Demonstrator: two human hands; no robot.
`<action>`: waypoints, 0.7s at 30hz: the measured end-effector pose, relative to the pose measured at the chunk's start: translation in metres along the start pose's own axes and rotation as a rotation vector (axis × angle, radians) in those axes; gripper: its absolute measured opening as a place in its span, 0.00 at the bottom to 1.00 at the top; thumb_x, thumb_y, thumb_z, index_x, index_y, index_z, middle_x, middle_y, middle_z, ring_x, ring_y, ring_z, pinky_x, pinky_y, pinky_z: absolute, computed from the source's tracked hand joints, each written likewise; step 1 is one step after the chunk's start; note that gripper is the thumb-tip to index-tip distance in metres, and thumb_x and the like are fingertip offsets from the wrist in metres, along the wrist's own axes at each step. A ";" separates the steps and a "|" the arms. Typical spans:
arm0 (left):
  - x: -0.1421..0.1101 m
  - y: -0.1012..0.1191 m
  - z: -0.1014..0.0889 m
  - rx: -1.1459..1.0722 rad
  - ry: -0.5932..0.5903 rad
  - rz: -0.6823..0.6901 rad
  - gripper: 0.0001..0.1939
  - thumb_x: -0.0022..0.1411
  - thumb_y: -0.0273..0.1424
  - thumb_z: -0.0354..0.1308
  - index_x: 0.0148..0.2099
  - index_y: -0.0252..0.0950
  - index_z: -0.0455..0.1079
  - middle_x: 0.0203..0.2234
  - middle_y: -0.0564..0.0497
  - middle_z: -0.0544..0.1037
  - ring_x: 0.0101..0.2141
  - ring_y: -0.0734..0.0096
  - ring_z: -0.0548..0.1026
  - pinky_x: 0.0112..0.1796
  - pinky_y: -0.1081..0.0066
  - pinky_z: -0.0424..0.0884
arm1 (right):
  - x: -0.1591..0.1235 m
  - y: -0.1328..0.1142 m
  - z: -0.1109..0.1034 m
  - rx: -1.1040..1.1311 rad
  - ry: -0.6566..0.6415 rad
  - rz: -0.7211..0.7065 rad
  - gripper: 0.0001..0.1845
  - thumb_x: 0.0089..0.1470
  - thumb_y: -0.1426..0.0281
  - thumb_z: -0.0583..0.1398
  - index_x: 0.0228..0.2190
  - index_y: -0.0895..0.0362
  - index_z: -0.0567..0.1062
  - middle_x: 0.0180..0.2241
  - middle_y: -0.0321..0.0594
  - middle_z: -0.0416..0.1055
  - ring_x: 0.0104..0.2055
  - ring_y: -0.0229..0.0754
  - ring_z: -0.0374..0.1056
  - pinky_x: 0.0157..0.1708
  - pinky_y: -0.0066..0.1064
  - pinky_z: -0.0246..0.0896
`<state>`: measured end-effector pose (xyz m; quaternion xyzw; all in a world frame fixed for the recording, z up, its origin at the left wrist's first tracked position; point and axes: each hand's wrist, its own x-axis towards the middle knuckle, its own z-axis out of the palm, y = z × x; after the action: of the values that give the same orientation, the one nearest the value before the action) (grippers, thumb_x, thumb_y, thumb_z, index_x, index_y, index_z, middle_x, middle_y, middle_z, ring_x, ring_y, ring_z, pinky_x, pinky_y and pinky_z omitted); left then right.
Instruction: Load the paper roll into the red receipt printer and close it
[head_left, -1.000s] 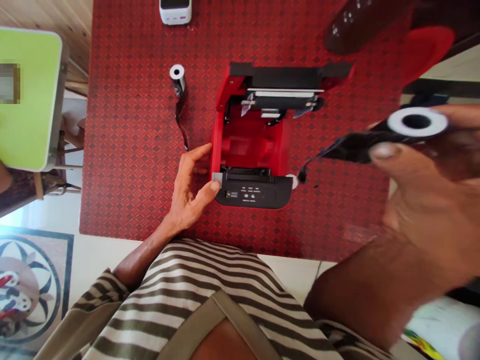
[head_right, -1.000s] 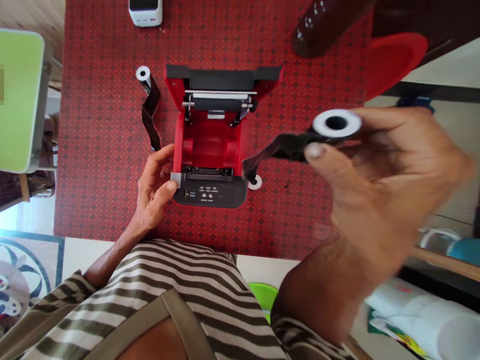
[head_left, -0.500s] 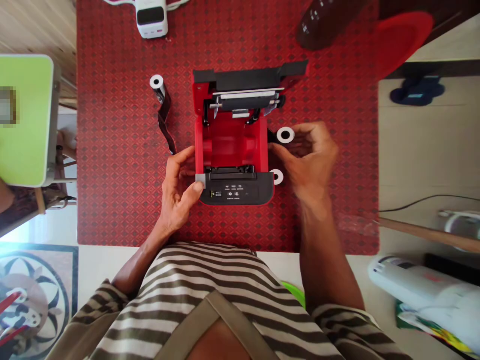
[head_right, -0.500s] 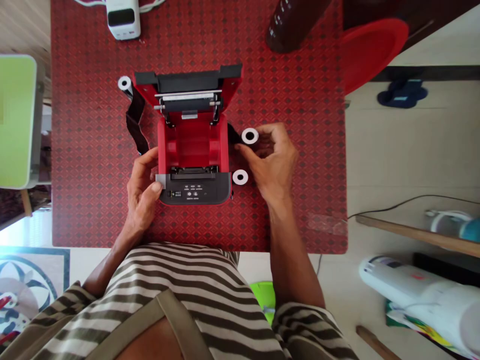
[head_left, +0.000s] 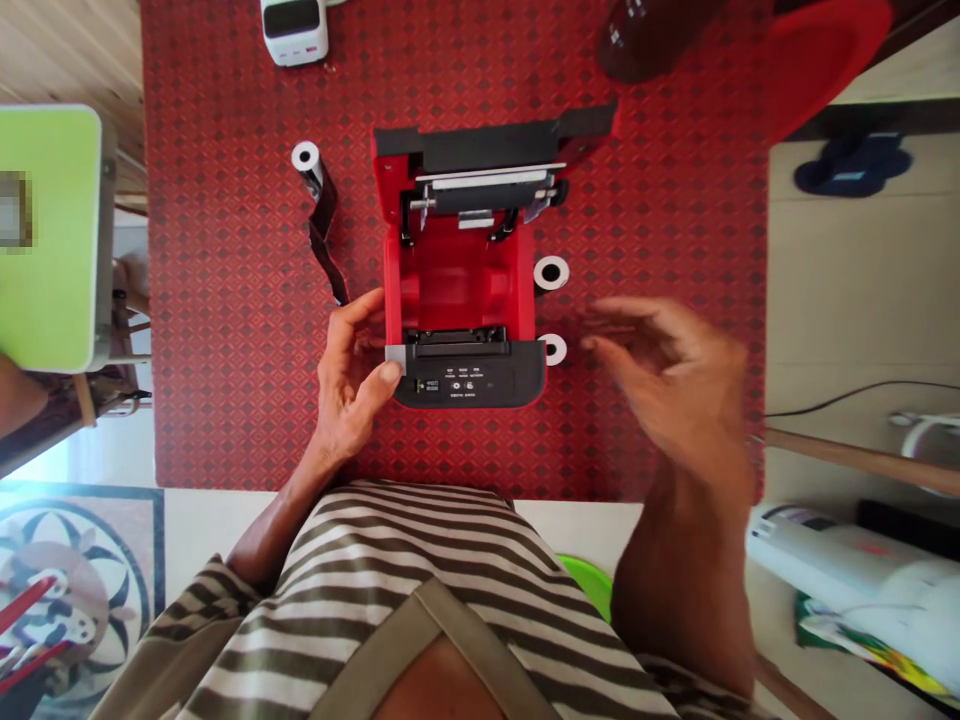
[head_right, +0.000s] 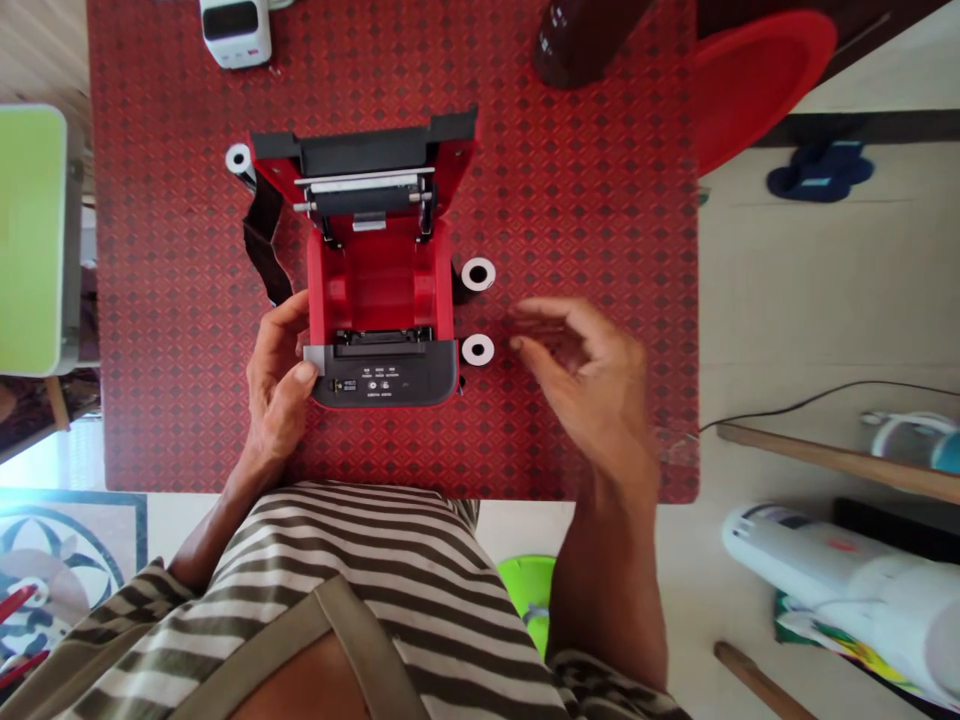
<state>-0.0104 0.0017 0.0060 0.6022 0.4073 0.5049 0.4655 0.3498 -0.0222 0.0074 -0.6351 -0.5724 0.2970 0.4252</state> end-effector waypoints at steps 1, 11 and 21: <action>0.000 0.000 0.000 0.007 0.001 -0.002 0.36 0.86 0.63 0.71 0.85 0.55 0.79 0.70 0.43 0.88 0.66 0.43 0.89 0.63 0.45 0.91 | -0.009 -0.003 -0.003 -0.012 -0.042 0.010 0.20 0.64 0.66 0.78 0.57 0.42 0.92 0.51 0.42 0.96 0.42 0.52 0.91 0.43 0.45 0.89; -0.002 -0.002 -0.001 0.017 -0.003 -0.003 0.36 0.86 0.63 0.70 0.84 0.55 0.79 0.71 0.43 0.87 0.67 0.41 0.89 0.63 0.43 0.91 | -0.026 -0.018 0.035 0.078 0.020 0.097 0.16 0.65 0.55 0.80 0.51 0.45 0.92 0.45 0.37 0.93 0.43 0.50 0.89 0.47 0.46 0.87; -0.008 -0.002 0.006 -0.017 0.025 -0.024 0.35 0.90 0.65 0.64 0.85 0.55 0.76 0.74 0.42 0.87 0.69 0.40 0.89 0.65 0.42 0.90 | -0.014 -0.076 -0.007 0.371 0.039 0.052 0.23 0.59 0.46 0.86 0.51 0.41 0.96 0.47 0.44 0.93 0.41 0.54 0.88 0.36 0.43 0.85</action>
<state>-0.0061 -0.0065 0.0022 0.5867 0.4160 0.5103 0.4716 0.3170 -0.0389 0.0757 -0.5658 -0.4831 0.3961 0.5382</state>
